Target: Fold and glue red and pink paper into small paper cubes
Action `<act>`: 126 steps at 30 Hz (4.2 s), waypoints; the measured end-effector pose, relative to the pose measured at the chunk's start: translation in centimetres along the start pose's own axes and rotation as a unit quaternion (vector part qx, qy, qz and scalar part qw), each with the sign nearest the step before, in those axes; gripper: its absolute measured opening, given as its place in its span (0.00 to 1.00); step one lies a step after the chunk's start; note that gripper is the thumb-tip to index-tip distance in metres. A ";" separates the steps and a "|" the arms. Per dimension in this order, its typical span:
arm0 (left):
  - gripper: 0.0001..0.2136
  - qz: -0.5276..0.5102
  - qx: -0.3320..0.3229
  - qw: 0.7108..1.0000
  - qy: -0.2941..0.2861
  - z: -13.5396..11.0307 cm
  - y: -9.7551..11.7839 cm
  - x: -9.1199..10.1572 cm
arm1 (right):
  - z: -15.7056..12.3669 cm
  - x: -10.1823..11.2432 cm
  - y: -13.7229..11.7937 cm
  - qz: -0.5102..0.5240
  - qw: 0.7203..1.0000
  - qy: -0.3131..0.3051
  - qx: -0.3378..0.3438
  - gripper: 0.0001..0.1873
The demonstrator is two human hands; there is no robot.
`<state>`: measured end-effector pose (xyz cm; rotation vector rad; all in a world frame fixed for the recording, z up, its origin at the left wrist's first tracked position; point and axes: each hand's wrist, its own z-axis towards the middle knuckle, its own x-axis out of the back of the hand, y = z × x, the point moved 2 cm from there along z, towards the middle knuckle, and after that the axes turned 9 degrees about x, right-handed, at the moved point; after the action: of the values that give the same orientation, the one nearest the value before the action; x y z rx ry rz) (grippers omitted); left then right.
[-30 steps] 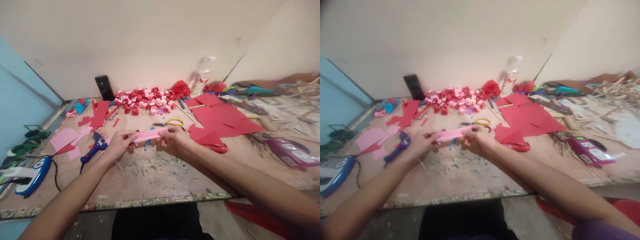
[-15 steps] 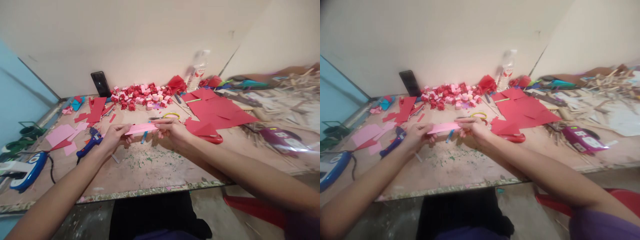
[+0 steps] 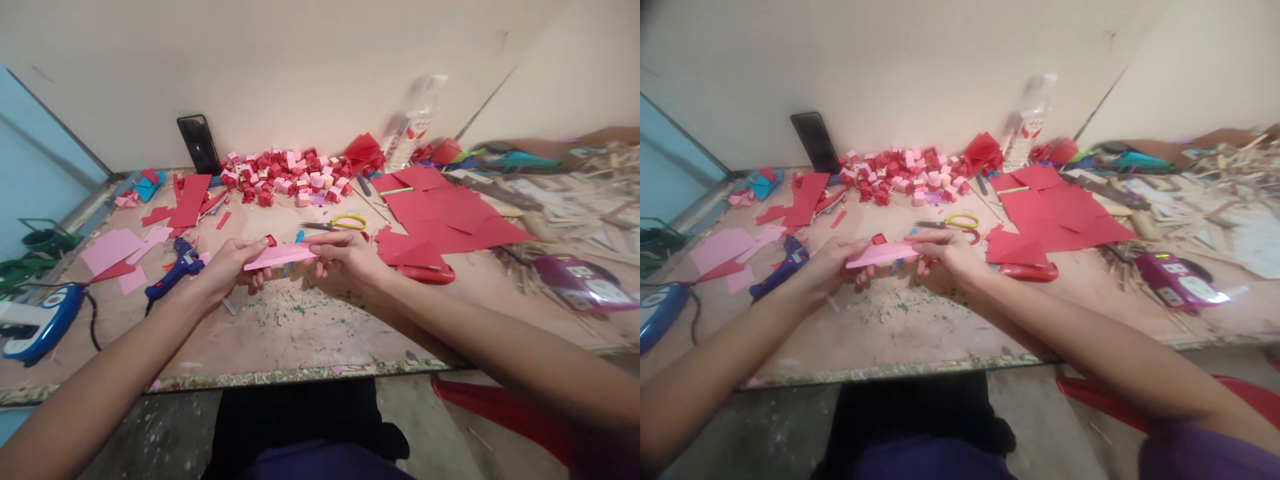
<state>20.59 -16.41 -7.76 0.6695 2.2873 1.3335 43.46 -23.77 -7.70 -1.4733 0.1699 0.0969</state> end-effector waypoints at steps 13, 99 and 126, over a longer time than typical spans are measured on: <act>0.18 0.067 -0.054 0.995 -0.045 0.1 0.1 -0.2 | -0.4 -0.6 -0.3 -0.009 0.997 -0.051 -0.055 0.22; 0.07 0.188 -0.055 0.981 -0.013 -1.0 0.4 -2.0 | -0.3 -0.5 -0.7 -0.205 0.951 -0.208 -0.102 0.16; 0.11 0.136 -0.106 0.985 0.009 -0.7 0.2 -0.8 | -1.4 -1.5 -1.3 -0.146 0.961 -0.215 -0.099 0.24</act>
<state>20.90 -17.28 -7.23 0.9231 2.0821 1.6829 42.15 -25.27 -6.31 -1.6241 -0.4195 0.1961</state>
